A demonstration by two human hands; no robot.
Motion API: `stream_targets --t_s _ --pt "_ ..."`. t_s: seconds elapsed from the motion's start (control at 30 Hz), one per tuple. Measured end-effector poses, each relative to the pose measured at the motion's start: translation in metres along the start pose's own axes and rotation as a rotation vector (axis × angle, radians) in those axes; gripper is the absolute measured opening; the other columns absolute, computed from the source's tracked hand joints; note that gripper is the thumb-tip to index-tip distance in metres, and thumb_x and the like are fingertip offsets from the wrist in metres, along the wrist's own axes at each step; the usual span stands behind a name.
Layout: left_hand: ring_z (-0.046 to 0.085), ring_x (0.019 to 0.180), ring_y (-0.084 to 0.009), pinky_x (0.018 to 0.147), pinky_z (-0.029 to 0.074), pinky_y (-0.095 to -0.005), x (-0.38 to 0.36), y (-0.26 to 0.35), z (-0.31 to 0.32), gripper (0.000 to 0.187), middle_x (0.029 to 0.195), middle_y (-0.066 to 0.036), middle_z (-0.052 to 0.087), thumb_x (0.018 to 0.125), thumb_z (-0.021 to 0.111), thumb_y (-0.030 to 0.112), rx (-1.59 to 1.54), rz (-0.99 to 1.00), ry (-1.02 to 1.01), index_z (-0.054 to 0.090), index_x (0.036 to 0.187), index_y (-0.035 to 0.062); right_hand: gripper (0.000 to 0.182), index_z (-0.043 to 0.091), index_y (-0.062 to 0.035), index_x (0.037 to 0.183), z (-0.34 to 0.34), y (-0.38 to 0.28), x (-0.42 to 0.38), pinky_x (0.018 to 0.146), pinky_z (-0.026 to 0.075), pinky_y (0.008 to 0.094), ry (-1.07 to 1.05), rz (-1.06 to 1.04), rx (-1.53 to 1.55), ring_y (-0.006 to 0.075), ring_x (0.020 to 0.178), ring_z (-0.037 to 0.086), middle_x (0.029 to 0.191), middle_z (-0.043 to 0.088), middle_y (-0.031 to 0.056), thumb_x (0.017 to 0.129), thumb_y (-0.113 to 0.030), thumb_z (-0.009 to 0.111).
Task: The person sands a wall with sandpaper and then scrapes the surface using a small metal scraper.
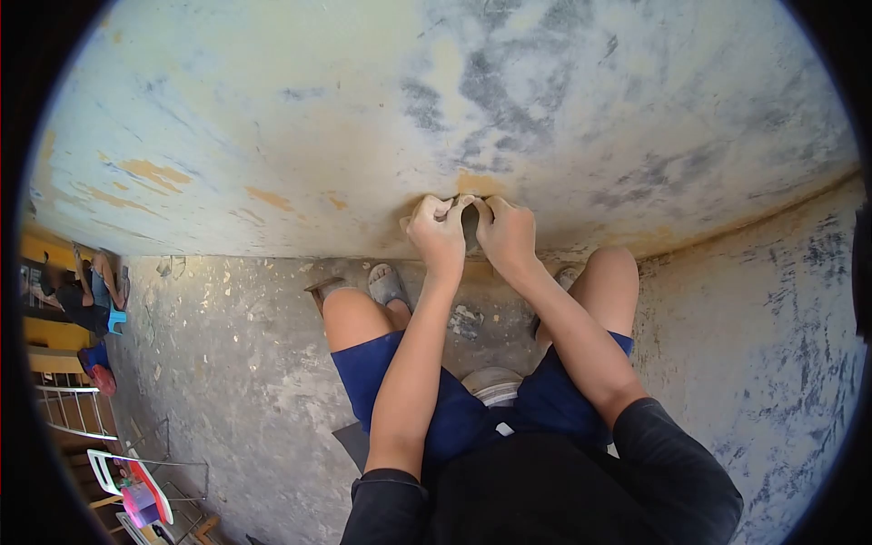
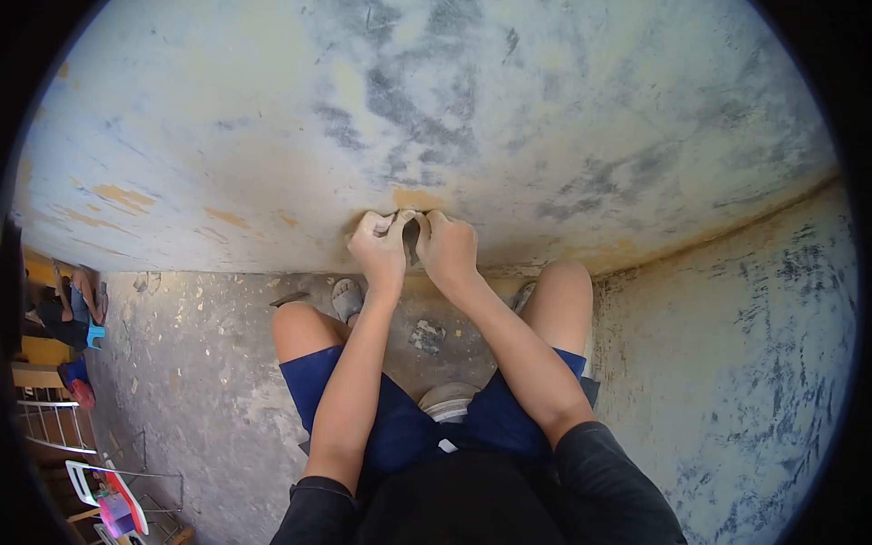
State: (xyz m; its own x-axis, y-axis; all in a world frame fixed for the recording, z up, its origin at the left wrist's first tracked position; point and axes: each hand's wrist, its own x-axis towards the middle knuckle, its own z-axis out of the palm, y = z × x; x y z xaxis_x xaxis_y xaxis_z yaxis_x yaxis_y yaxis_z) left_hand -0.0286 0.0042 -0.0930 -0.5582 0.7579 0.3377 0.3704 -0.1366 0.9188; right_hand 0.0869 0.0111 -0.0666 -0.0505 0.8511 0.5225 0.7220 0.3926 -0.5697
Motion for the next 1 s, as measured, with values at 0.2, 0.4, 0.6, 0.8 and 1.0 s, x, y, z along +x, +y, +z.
stream_targets --t_s 0.2,0.4,0.6,0.8,1.0 --pt "0.046 0.061 -0.0107 0.065 0.044 -0.0308 0.004 0.021 -0.011 0.039 0.061 -0.005 0.059 0.085 0.090 0.013 0.100 0.213 0.074 0.057 0.069 -0.0005 0.027 0.065 -0.0019 0.075 -0.011 -0.016 0.009 0.056 0.050 0.0504 0.075 -0.042 0.046 0.0417 0.059 0.065 0.065 0.065 0.0211 0.098 -0.016 0.071" --pt "0.043 0.063 -0.0071 0.059 0.043 -0.0292 0.008 0.005 -0.007 0.043 0.062 -0.001 0.057 0.088 0.088 0.012 0.152 0.176 0.057 0.052 0.068 -0.0012 0.028 0.063 -0.0024 0.073 0.002 -0.008 0.004 0.056 0.049 0.0502 0.080 -0.072 0.018 0.0410 0.058 0.065 0.065 0.064 0.0204 0.097 -0.015 0.071" --pt "0.042 0.067 -0.0079 0.062 0.044 -0.0274 0.004 0.012 -0.009 0.043 0.063 0.002 0.055 0.084 0.091 0.008 -0.033 -0.020 -0.024 0.052 0.067 -0.0007 0.025 0.065 -0.0010 0.075 0.012 -0.002 -0.005 0.057 0.050 0.0507 -0.058 -0.002 -0.072 0.0419 0.060 0.066 0.068 0.067 0.0213 0.096 -0.014 0.072" --pt "0.044 0.065 -0.0074 0.063 0.045 -0.0271 0.005 0.035 -0.018 0.045 0.061 -0.001 0.055 0.084 0.092 0.011 -0.084 -0.041 -0.025 0.053 0.066 -0.0004 0.025 0.066 -0.0008 0.076 -0.011 -0.015 0.008 0.058 0.051 0.0505 0.064 -0.019 0.031 0.0424 0.061 0.066 0.070 0.067 0.0220 0.096 -0.014 0.073" --pt "0.043 0.064 -0.0065 0.060 0.042 -0.0270 0.009 0.025 -0.007 0.041 0.062 -0.001 0.058 0.086 0.091 0.013 -0.043 0.046 0.043 0.058 0.069 -0.0032 0.030 0.064 -0.0011 0.073 -0.008 -0.014 0.009 0.056 0.050 0.0494 0.083 -0.006 0.031 0.0422 0.059 0.065 0.065 0.065 0.0216 0.097 -0.016 0.073"
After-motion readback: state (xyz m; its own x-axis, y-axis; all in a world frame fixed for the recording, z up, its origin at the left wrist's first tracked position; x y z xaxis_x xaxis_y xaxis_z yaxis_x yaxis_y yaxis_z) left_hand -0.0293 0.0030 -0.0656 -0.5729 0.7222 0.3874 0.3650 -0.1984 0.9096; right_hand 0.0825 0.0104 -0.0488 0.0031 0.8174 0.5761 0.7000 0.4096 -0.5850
